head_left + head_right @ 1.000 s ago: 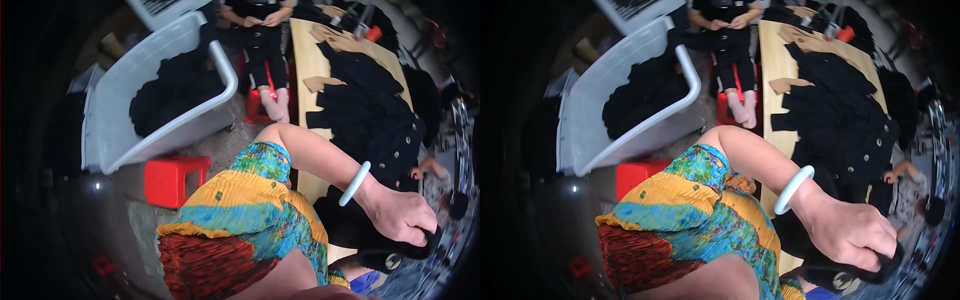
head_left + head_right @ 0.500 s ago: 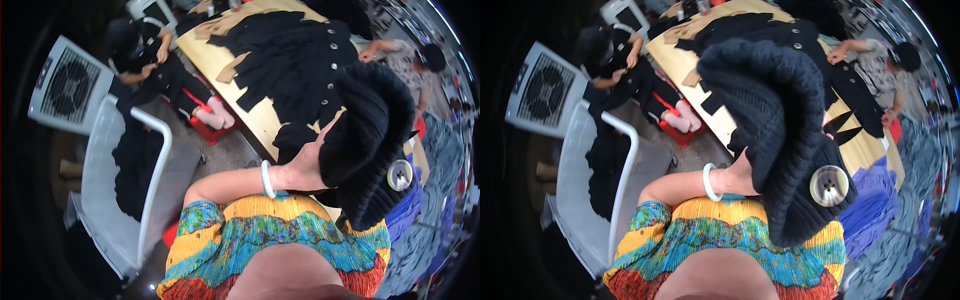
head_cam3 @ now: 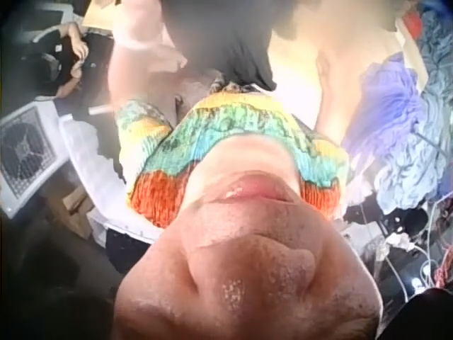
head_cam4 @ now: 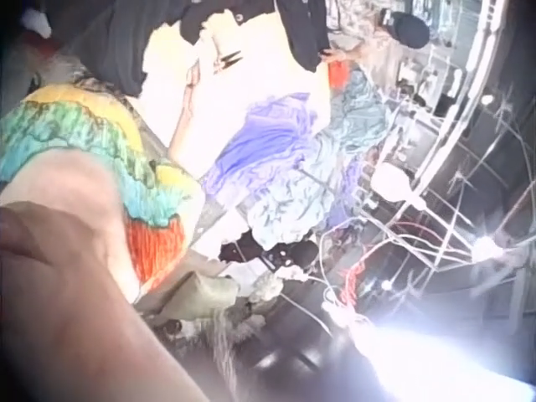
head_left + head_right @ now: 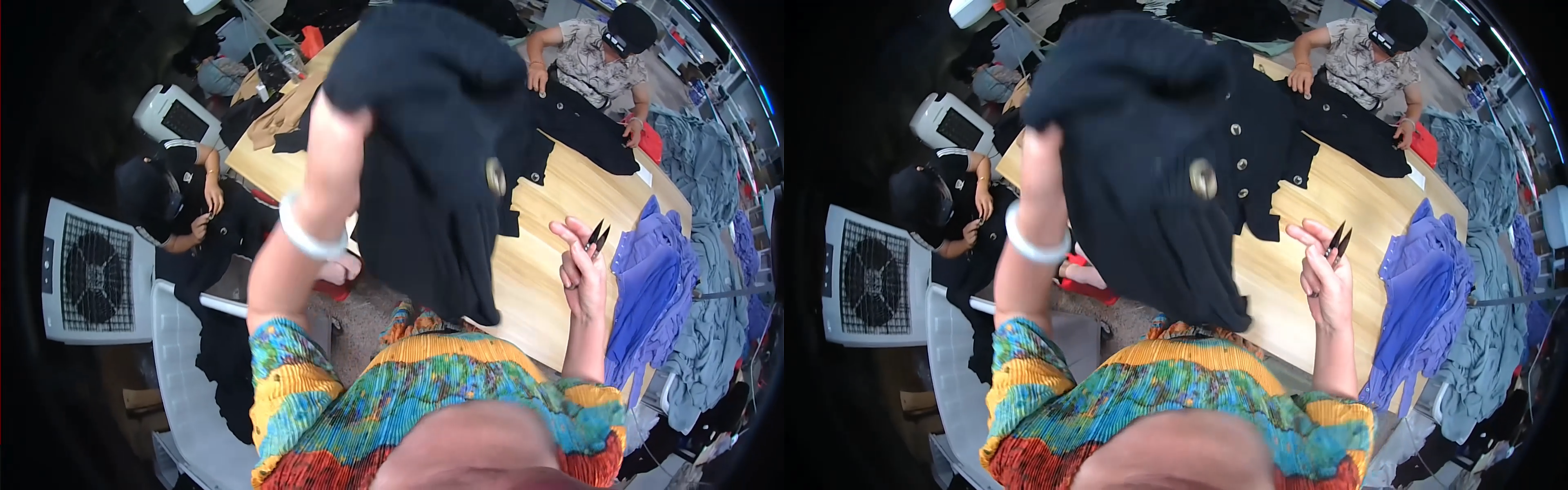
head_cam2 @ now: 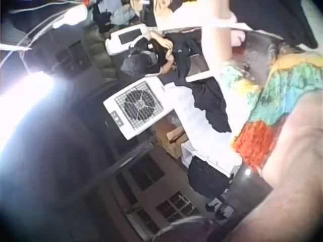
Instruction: Trimming loose threads and inspecting metal grommets on black garments using thread nippers.
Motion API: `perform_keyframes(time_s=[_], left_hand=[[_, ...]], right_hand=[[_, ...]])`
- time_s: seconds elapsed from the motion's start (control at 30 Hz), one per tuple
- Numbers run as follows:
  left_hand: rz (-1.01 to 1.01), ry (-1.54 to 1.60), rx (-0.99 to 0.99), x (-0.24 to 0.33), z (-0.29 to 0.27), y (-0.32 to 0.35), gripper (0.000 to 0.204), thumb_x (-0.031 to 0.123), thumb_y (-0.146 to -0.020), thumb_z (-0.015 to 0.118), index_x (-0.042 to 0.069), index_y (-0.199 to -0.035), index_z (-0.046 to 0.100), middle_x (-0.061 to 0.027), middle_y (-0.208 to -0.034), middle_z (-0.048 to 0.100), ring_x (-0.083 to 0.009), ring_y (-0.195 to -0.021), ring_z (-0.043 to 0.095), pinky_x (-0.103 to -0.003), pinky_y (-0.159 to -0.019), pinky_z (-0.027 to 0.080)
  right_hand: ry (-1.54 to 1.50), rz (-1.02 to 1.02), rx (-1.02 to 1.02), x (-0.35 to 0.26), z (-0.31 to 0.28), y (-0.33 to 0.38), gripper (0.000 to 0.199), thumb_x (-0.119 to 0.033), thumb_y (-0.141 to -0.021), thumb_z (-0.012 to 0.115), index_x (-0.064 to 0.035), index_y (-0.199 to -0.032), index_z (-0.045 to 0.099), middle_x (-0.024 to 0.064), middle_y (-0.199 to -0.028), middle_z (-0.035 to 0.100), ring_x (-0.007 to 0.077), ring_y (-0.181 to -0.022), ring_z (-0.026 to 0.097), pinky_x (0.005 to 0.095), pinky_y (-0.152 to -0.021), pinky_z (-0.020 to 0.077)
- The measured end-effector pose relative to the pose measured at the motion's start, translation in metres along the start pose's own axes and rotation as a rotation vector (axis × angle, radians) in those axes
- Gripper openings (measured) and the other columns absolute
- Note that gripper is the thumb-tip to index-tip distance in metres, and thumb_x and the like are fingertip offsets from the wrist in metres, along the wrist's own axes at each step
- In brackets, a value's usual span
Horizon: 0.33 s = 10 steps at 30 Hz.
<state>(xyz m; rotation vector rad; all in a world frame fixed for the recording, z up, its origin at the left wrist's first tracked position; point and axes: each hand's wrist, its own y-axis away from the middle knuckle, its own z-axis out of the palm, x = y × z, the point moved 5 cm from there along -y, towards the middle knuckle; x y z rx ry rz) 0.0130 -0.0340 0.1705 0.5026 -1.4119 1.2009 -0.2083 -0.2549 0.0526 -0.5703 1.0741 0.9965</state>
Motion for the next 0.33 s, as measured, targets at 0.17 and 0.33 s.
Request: perform_keyframes(time_s=[0.17,0.33], left_hand=[[0.008,-0.091,0.146,0.001,0.022,-0.158,0.052,0.001,-0.077,0.054,-0.006,-0.124,0.033,-0.0192,-0.119,0.043,-0.0259,-0.098,0.049,-0.029,-0.086,0.041],[0.052,-0.806,0.206,-0.119,-0.005,-0.186,0.073,0.030,-0.070,0.062,0.013,-0.129,0.022,-0.0162,-0.137,0.020,-0.0387,-0.116,0.034,-0.037,-0.096,0.032]], right_hand=[[-0.020,-0.016,0.063,0.016,0.030,-0.009,0.031,-0.009,-0.084,0.045,0.0005,-0.114,0.042,0.0170,-0.108,0.053,-0.0015,-0.040,0.028,0.0130,-0.036,0.0278],[0.006,0.083,0.087,0.053,0.052,-0.024,0.030,-0.009,-0.084,0.047,0.0022,-0.112,0.043,0.0169,-0.106,0.055,-0.0013,-0.039,0.028,0.0137,-0.035,0.0259]])
